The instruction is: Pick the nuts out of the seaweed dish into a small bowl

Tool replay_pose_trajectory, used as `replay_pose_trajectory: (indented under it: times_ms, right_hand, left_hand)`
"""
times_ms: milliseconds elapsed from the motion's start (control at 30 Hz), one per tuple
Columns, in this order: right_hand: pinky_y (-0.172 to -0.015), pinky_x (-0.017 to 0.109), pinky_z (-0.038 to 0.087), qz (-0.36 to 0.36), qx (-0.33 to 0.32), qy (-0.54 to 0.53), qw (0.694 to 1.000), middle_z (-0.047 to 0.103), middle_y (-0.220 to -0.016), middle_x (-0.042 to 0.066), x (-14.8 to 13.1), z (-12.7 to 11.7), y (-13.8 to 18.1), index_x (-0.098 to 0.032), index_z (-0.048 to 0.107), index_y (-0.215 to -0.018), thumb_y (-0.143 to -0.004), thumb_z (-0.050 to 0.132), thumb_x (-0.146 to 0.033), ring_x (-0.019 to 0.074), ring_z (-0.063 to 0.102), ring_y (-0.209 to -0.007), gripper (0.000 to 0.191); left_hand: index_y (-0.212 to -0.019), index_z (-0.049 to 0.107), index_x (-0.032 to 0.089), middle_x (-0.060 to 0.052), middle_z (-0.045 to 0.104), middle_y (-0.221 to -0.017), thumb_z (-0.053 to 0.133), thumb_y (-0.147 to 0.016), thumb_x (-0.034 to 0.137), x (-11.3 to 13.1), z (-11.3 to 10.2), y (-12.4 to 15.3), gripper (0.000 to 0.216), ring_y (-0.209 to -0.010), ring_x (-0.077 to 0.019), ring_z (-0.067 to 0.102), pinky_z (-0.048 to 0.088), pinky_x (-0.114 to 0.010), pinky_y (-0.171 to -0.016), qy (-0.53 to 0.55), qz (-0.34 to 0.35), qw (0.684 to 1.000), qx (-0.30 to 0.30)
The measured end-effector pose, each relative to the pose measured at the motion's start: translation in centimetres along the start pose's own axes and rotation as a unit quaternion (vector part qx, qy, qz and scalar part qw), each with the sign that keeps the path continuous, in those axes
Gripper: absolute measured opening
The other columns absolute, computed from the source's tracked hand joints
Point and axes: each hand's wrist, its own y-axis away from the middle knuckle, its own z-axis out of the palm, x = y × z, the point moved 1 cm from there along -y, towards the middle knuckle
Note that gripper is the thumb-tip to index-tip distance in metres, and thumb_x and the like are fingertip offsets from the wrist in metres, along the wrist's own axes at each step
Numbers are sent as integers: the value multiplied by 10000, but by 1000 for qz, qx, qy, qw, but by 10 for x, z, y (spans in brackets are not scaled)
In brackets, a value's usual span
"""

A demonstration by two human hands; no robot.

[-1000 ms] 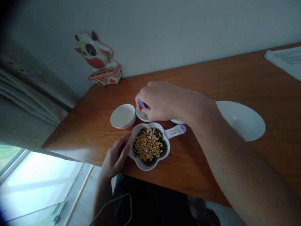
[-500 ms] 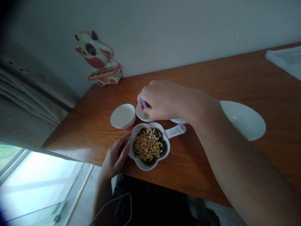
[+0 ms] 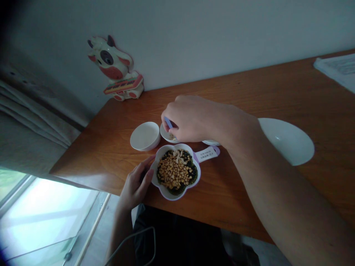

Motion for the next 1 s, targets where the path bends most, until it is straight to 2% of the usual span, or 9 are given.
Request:
replay_pose_trajectory:
  times_ms: [200,400,567,767,867,1000]
  right_hand:
    - [-627,304,330,9,14,8,1000,743,-789,26,0,-1,0,-252,793,-1000,-843,590,-268,156,599,-652,257]
    - [-675,317,348,5,11,0,1000,756,-850,30,7,1,-1,-272,787,-1078,-869,586,-311,178,629,-700,293]
    - [-644,304,335,-1,-1,-28,1000,758,-803,33,-3,-2,1,-255,789,-1070,-889,600,-374,168,623,-671,288]
    - [-594,307,318,7,-72,-25,997,751,-759,52,-13,5,-2,-240,806,-926,-880,585,-343,154,591,-593,248]
    - [-560,303,299,7,-73,-1,997,712,-674,50,-14,9,-4,-222,798,-860,-863,576,-305,132,514,-513,236]
    - [-541,288,299,11,-74,-2,997,685,-628,40,-17,9,-6,-215,789,-829,-850,628,-350,116,476,-483,211]
  left_hand:
    - [-1468,519,226,-104,682,-1364,488,-1062,361,-1,0,-1,429,-1196,-258,663,516,-392,-1007,4,-1,1000,-1]
    - [-1474,520,227,-111,703,-1321,493,-1060,360,0,0,-1,436,-1142,-261,688,541,-394,-968,-1,-5,1000,1]
    - [-1467,528,232,-105,681,-1374,503,-1053,342,0,0,-1,429,-1210,-261,668,531,-402,-1028,-1,5,1000,5]
    - [-1460,532,237,-98,693,-1359,497,-1054,335,1,0,-1,419,-1215,-257,671,529,-407,-1043,-2,3,1000,6]
    - [-1456,533,222,-107,690,-1360,491,-1057,339,2,0,-1,418,-1216,-258,668,532,-414,-1038,-4,3,1000,3]
    - [-1460,525,212,-118,689,-1355,488,-1059,351,2,-1,-1,426,-1196,-258,674,538,-424,-1026,-5,1,1000,4]
